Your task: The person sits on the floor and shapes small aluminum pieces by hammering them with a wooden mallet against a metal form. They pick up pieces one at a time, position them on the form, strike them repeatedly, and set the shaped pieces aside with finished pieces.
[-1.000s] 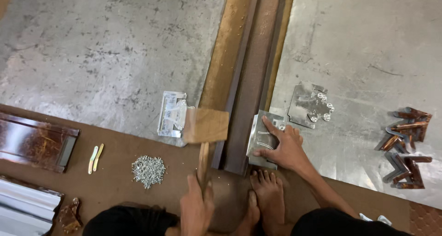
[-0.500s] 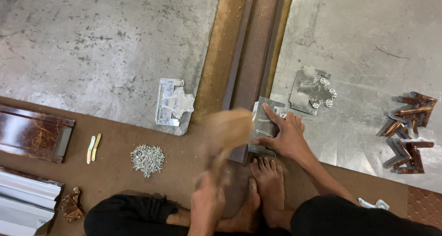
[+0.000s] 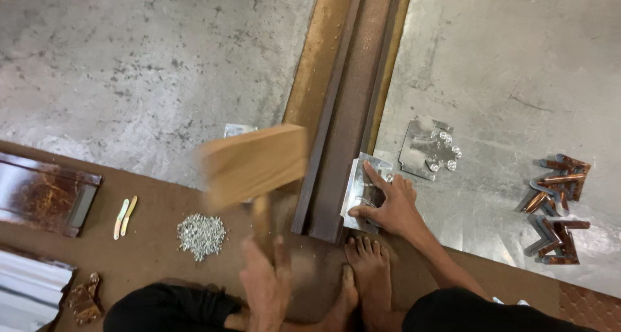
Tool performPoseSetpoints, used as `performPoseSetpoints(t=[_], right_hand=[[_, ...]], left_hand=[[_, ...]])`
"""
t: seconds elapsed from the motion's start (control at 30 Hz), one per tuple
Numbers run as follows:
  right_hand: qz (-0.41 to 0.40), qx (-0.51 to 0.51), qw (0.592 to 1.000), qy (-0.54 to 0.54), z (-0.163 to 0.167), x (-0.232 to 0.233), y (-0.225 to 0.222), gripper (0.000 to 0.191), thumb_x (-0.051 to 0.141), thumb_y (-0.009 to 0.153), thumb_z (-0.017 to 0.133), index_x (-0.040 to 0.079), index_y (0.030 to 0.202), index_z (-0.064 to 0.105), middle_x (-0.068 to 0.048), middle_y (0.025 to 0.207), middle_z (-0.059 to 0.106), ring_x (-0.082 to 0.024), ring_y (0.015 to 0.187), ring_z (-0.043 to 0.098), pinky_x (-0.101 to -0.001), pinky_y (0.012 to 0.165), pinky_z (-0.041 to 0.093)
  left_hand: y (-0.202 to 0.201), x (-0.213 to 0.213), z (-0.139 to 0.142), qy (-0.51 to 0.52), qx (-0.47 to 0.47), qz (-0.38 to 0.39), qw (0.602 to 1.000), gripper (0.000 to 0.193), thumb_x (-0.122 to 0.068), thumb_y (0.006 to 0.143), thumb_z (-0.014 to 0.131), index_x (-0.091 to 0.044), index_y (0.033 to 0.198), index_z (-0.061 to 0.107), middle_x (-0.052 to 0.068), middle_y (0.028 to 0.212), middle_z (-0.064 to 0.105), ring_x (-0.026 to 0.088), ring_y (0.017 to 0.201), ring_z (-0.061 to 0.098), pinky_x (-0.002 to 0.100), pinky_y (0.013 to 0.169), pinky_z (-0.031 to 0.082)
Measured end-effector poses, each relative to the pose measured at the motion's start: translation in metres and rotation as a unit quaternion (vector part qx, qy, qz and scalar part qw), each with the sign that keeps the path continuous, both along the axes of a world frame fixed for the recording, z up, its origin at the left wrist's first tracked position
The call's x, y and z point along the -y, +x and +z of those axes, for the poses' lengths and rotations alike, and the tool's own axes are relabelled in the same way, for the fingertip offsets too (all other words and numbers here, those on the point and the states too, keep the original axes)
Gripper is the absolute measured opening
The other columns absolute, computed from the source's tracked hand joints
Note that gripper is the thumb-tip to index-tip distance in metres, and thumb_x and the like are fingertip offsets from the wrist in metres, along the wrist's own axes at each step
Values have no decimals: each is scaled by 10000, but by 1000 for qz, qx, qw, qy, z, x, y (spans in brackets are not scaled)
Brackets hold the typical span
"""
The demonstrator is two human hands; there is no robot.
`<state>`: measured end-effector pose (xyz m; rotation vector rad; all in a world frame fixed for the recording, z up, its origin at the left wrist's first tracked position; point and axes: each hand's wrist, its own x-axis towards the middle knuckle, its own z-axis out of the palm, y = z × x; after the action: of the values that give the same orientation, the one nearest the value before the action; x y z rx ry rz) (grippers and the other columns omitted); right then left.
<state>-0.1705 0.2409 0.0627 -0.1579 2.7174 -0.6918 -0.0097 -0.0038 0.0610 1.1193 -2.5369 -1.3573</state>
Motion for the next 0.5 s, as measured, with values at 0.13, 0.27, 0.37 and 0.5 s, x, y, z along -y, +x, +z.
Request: performPoseSetpoints(t=[0.13, 0.27, 0.37, 0.5], right_hand=[[-8, 0, 1000, -18, -6, -1, -1, 1130, 688, 548, 864, 406, 1552, 429, -163, 963, 474, -354, 968, 453, -475, 958, 363], [-2, -5, 1000, -18, -6, -1, 0, 1128, 666, 531, 882, 430, 1539, 434, -161, 965, 483, -351, 983, 457, -477, 959, 359], [-9, -10, 1000, -25, -4, -1, -1, 1121, 677, 546, 864, 436, 1549, 425, -159, 975, 501, -354, 986, 468, -474, 966, 374], [1, 7, 1000, 5, -2, -1, -2, 1153, 674, 518, 903, 425, 1531, 411, -160, 993, 499, -356, 1005, 456, -484, 977, 351]], left_hand=[[25, 5, -6, -62, 118, -203, 970, 381, -221, 931, 661, -71, 1252, 521, 374, 958, 659, 575, 962, 610, 616, 780, 492], [4, 5, -4, -80, -60, -72, 992, 538, -178, 856, 694, -3, 1305, 457, 368, 943, 656, 539, 885, 621, 573, 708, 512], [-20, 1, -4, -121, -196, -9, 973, 290, -186, 954, 679, -36, 1122, 496, 310, 889, 658, 485, 778, 652, 525, 671, 519], [-33, -3, -11, -92, -93, -217, 967, 253, -105, 908, 641, -62, 1124, 517, 284, 809, 665, 527, 756, 636, 583, 629, 475]])
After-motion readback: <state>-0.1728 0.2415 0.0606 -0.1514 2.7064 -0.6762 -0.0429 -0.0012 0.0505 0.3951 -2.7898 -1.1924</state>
